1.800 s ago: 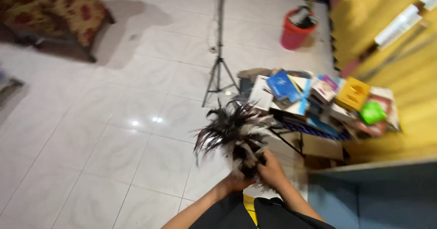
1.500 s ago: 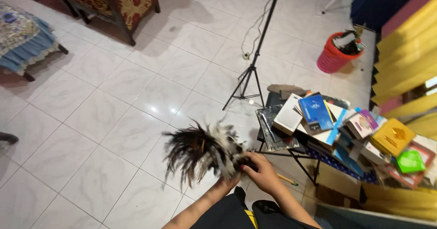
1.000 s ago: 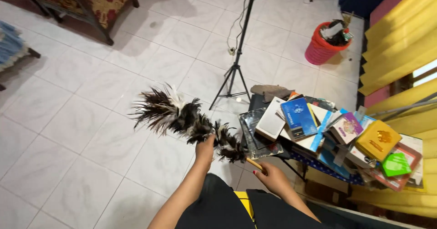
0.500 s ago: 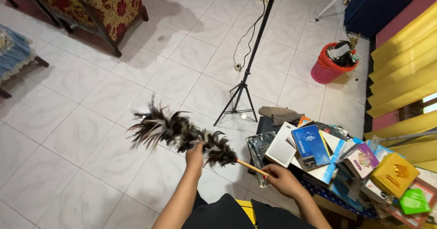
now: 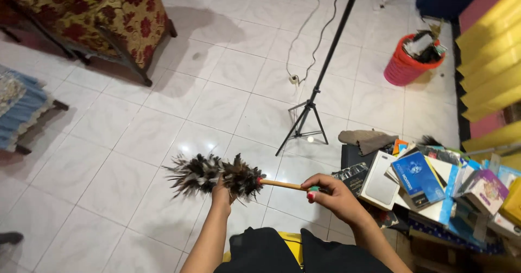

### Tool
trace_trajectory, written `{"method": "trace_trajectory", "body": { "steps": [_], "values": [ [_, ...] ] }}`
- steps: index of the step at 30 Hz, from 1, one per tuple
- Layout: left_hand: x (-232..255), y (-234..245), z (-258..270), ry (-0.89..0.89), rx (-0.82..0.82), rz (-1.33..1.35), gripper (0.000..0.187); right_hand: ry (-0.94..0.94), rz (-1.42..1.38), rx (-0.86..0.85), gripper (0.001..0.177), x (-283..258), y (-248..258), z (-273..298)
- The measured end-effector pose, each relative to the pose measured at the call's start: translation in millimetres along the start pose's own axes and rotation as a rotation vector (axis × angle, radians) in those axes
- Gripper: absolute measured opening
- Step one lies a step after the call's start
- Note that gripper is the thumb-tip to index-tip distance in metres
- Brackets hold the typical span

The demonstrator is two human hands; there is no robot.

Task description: Dusting various boxes and electronic items with a feather duster and a cloth before placing them on a shelf.

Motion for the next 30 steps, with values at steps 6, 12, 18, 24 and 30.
{"method": "trace_trajectory", "body": {
  "steps": [6, 12, 18, 24, 30],
  "values": [
    [-53.6, -32.2, -55.9, 0.173, -0.187, -0.426, 0.054, 0.147, -0.089, 0.219, 0.026, 25.6, 22.3, 34.5],
    [-67.5, -135.7, -7.9, -0.426, -0.326, -1.227, 0.074, 0.180, -0.171, 0.673, 0.031, 69.3, 97.5, 140.2],
    [-47.2, -274.7, 198.8, -0.858, -0.695, -1.740, 0.075, 0.257, -0.405, 0.931, 0.030, 97.1, 146.0, 261.4],
    [-134.8, -319.8, 210.4, -1.244, -0.829, -1.450, 0.052, 0.380, -0.440, 1.012, 0.025, 119.2, 186.7, 344.9],
    [-152.4, -375.5, 240.2, -1.456, -0.698, -1.444, 0.048, 0.204, -0.289, 0.906, 0.023, 126.0, 189.2, 383.5]
  ]
}}
Point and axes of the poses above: each hand's wrist, its own z-axis away from the middle knuckle, its own y-axis out of the back of the hand, x = y × z, the point moved 8 cm from there along -z, towards the middle knuckle, and after that the axes turned 4 degrees about -y, right-handed, at the moved point
